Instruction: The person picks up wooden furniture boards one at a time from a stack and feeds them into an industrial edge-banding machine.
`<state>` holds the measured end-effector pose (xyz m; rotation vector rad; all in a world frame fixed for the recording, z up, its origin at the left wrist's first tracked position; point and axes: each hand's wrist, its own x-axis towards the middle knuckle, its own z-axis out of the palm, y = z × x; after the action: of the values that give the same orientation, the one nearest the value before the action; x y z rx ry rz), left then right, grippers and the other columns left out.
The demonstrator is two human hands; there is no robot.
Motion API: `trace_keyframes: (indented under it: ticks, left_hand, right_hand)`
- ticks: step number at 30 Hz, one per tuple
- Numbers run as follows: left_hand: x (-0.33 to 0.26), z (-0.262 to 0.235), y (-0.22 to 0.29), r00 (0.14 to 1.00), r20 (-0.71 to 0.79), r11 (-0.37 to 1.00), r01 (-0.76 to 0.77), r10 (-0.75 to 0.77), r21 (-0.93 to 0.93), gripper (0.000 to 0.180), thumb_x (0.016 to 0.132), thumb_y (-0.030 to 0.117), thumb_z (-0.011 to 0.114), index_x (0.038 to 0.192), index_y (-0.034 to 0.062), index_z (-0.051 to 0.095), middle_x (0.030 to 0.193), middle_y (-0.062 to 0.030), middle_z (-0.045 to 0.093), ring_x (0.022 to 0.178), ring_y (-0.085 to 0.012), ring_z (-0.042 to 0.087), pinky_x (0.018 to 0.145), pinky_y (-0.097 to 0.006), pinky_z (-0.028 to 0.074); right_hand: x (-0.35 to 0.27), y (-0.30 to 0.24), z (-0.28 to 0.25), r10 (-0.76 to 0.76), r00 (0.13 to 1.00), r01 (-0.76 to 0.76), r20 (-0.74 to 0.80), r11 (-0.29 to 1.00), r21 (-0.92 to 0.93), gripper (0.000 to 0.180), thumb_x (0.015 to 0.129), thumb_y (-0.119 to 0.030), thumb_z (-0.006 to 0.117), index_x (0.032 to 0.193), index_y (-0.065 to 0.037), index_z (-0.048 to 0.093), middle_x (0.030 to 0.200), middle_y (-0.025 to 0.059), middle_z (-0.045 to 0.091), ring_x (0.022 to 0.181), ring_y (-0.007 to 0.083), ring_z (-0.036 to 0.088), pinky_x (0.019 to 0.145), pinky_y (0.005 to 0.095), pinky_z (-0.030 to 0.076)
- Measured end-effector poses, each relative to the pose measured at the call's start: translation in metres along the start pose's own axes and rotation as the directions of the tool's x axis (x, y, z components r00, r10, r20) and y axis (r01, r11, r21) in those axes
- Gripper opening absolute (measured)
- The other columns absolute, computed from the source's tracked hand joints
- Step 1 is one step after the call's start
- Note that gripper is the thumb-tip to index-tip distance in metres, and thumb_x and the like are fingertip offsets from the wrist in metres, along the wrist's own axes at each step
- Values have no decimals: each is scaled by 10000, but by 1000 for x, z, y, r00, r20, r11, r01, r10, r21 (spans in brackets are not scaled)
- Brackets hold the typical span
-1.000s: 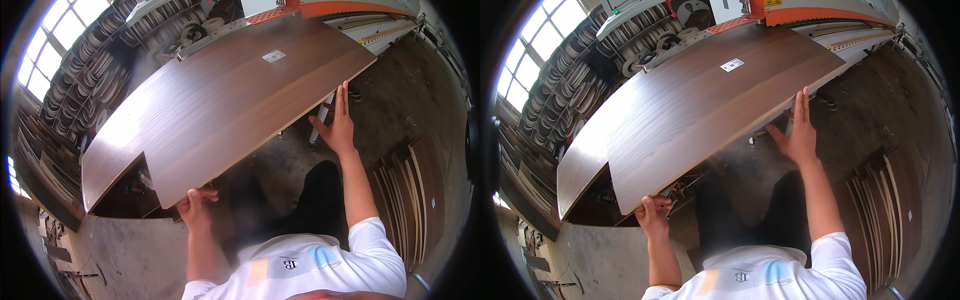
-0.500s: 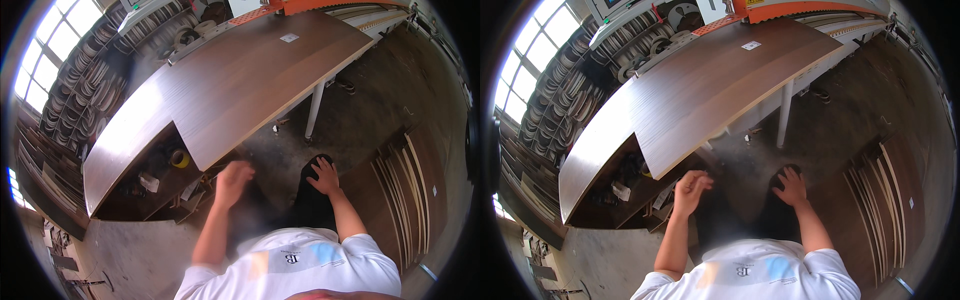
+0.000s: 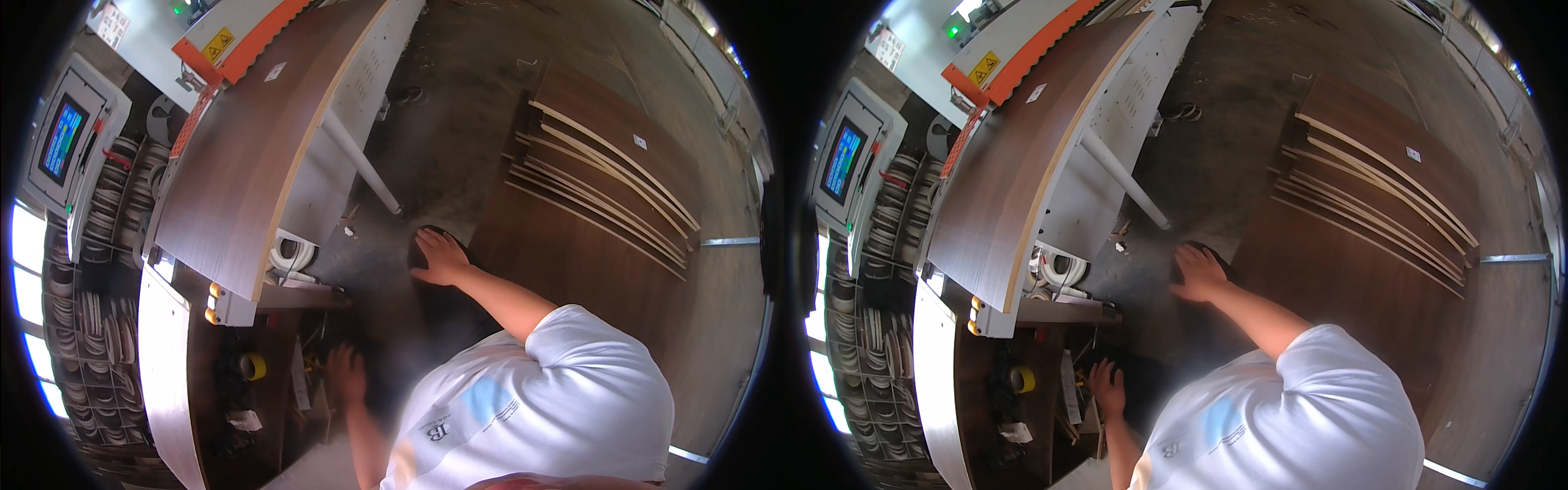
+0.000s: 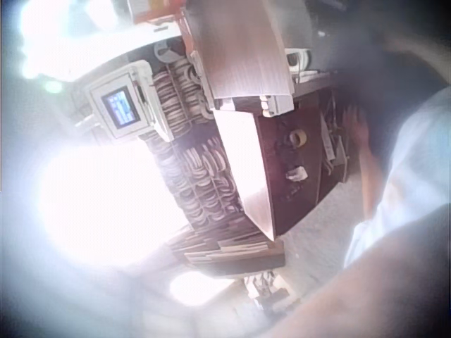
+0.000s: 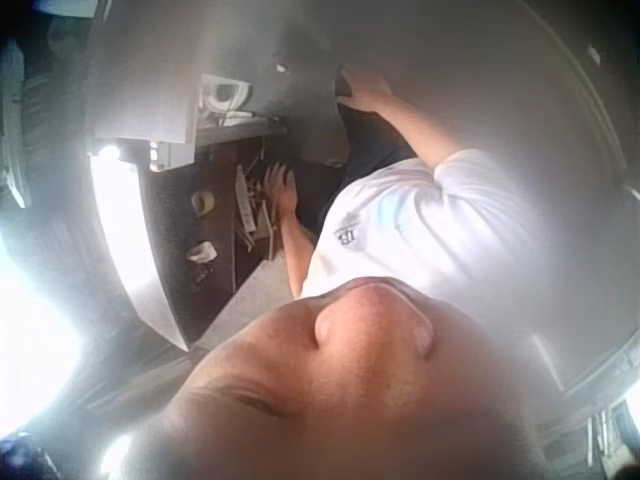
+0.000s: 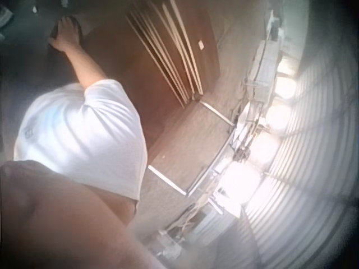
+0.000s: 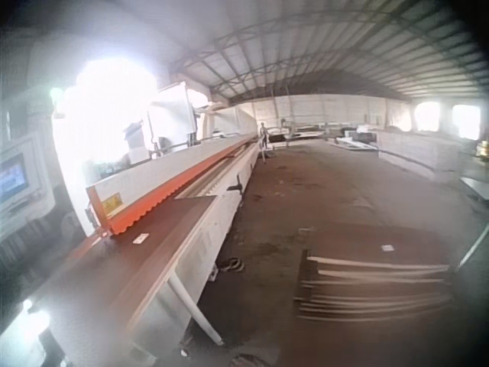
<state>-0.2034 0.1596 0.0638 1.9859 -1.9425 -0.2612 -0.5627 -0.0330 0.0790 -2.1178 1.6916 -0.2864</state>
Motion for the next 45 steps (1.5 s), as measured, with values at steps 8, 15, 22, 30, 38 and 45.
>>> trace_keyframes:
  ticks: [8,15,22,30,38,45]
  left_hand:
    - [-17,26,-51,995,-48,984,-79,88,160,257,927,181,680,1165,85,699,1333,-111,661,1328,-384,525,1144,-517,391]
    - [-3,30,-52,998,39,983,-54,48,176,202,876,127,697,1072,82,718,1249,-114,701,1273,-397,557,1108,-519,412]
    - [17,37,-45,995,41,979,-98,92,176,196,855,106,693,1049,83,717,1218,-117,708,1216,-408,578,1074,-525,431]
    - [50,12,17,999,21,998,-46,45,43,193,852,105,689,1042,86,715,1210,-117,708,1218,-413,575,1085,-525,417]
    - [42,11,15,999,42,999,10,-12,48,160,876,80,671,1030,87,714,1223,-104,706,1238,-387,571,1103,-510,408]
    - [61,8,31,1000,19,999,0,-1,34,183,872,94,684,1049,98,729,1196,-90,720,1200,-387,601,1095,-508,419]
  right_hand:
    - [16,76,-41,423,906,-386,14,813,436,758,883,-544,693,1459,-79,525,1428,173,598,1316,336,576,1078,405,470]
    - [22,219,-83,555,740,-411,-380,820,398,557,910,-486,674,1332,-124,633,1283,124,687,1168,325,652,968,431,522]
    - [56,305,-145,507,702,-580,-500,814,11,599,899,-439,689,1380,-101,577,1346,132,639,1253,327,584,1024,426,503]
    - [107,353,-160,371,784,-595,-498,679,-430,375,893,-264,642,1201,-52,673,1314,108,659,1238,265,598,943,423,536]
    - [133,347,-168,401,797,-594,-452,654,-468,204,900,-124,579,927,-66,773,965,118,763,909,286,740,727,410,613]
    - [130,358,-167,398,796,-588,-455,684,-431,180,875,-141,610,914,-78,774,927,114,759,905,272,734,729,411,608]
